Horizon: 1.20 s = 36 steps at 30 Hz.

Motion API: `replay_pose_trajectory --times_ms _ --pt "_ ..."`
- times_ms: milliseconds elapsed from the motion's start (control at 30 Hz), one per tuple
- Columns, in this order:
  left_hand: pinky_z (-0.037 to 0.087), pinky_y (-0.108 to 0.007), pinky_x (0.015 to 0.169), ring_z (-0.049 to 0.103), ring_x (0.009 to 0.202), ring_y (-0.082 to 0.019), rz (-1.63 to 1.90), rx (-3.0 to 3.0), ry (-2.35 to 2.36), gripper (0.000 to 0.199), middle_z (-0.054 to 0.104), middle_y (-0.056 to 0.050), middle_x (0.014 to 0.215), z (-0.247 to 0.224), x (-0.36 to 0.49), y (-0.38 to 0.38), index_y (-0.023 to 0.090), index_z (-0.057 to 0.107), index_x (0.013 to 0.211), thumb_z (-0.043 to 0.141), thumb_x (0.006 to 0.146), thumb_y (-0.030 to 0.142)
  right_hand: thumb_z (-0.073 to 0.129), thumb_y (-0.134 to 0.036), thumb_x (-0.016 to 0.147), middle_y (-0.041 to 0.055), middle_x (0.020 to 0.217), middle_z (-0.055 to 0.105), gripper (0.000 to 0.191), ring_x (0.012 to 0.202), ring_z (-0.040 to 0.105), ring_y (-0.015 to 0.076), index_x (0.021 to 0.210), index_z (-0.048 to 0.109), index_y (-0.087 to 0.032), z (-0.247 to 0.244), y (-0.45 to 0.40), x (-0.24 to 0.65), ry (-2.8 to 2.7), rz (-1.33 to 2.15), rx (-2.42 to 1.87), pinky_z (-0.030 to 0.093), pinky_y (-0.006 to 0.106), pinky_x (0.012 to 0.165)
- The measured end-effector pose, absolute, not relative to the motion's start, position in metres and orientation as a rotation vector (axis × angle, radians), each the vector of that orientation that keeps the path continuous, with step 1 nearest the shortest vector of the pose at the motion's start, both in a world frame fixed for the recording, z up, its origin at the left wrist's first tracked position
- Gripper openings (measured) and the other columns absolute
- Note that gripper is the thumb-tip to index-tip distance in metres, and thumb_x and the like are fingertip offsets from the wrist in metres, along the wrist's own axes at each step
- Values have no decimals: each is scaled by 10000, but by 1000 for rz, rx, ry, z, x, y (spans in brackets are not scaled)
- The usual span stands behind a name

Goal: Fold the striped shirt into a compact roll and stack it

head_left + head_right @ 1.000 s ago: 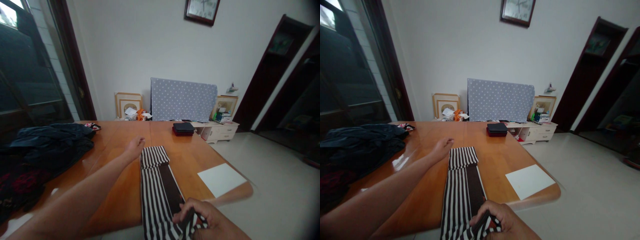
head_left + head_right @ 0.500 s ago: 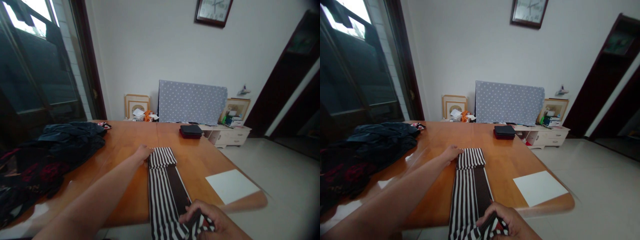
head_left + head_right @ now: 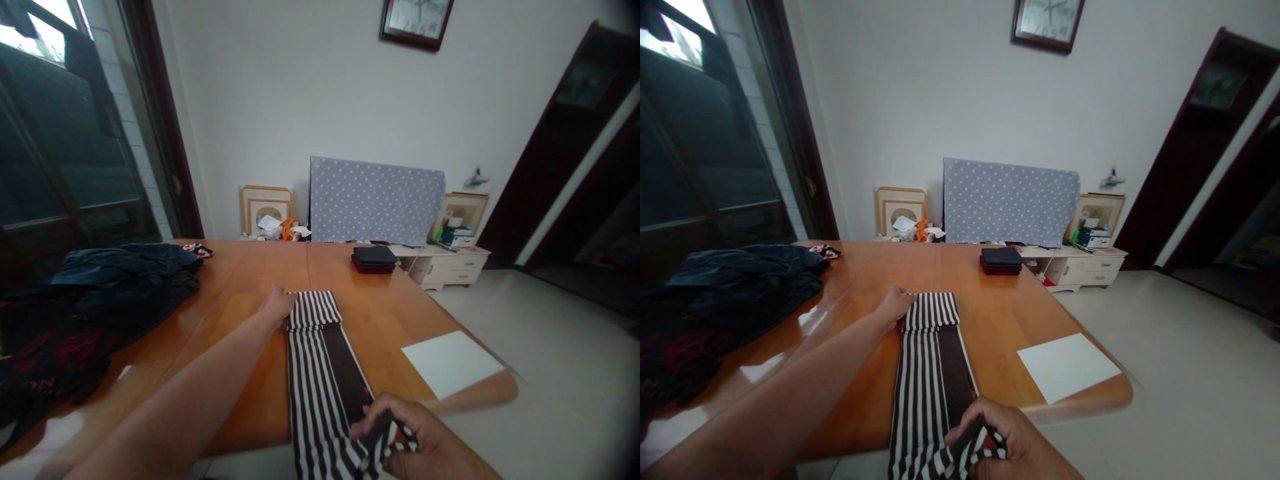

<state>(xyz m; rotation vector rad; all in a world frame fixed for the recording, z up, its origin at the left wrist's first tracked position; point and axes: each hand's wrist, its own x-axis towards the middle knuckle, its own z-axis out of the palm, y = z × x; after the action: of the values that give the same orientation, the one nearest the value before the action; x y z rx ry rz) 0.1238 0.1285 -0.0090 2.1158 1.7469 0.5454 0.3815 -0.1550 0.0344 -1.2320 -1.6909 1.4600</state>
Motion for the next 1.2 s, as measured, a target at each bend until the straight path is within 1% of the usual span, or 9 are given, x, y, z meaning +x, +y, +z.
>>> replay_pose_trajectory --times_ms 100,233,400,533,667,800,933,1100,1200 --pt "509 -420 798 655 1076 -345 594 2063 1865 487 692 -178 1136 -8 123 127 199 446 1333 542 906 412 698 -309 775 42 1075 692 262 1030 608 232 1026 701 -233 37 -155 380 -1670 1463 -1240 425 350 933" --pt "493 -448 836 656 1077 -329 659 1985 2006 504 686 -161 1165 -11 129 125 245 393 1365 535 915 420 710 -294 754 33 1050 685 293 990 594 223 1041 703 -236 38 -153 383 -1723 1443 -1247 429 335 901" --pt "470 -508 873 631 1132 -358 704 1769 2144 579 635 -204 1259 -15 138 123 229 317 1400 453 934 545 684 -247 744 28 1030 684 287 987 585 225 1029 716 -237 34 -153 382 -1724 1383 -1267 423 329 894" --pt "452 -532 899 618 1144 -375 699 1721 2137 577 622 -221 1274 -10 139 119 208 357 1383 436 932 560 653 -180 727 17 1058 685 328 975 588 205 1041 725 -239 34 -153 382 -1742 1372 -1264 417 295 853" --pt "364 -592 997 525 1249 -409 729 1874 2127 590 569 -205 1350 7 140 106 234 429 1381 505 897 563 654 -185 748 20 1071 690 311 937 600 186 1050 720 -222 36 -152 382 -1739 1376 -1253 421 272 803" --pt "291 -500 1115 383 1393 -342 789 2514 1694 683 465 -153 1484 19 148 82 252 364 1491 441 923 624 669 -189 769 31 1102 692 279 971 605 196 1040 722 -221 40 -150 381 -1744 1384 -1208 427 277 823" --pt "150 -464 1201 190 1506 -287 455 2886 1131 677 299 -64 1621 11 156 71 297 314 1541 419 949 609 654 -137 748 18 1075 697 318 932 609 179 1045 724 -224 41 -150 382 -1758 1394 -1212 426 263 799" --pt "151 -464 1204 226 1502 -264 286 2931 1169 570 318 -70 1613 -5 159 84 272 359 1530 313 1011 505 643 -120 735 3 1060 697 333 951 605 179 1037 727 -233 37 -152 383 -1760 1357 -1246 419 266 823" --pt "158 -510 1197 236 1497 -295 276 2961 1209 657 307 -95 1615 -6 160 85 247 340 1542 296 988 599 632 -121 744 4 1063 699 337 951 608 179 1049 721 -233 34 -153 384 -1764 1353 -1238 423 271 827"
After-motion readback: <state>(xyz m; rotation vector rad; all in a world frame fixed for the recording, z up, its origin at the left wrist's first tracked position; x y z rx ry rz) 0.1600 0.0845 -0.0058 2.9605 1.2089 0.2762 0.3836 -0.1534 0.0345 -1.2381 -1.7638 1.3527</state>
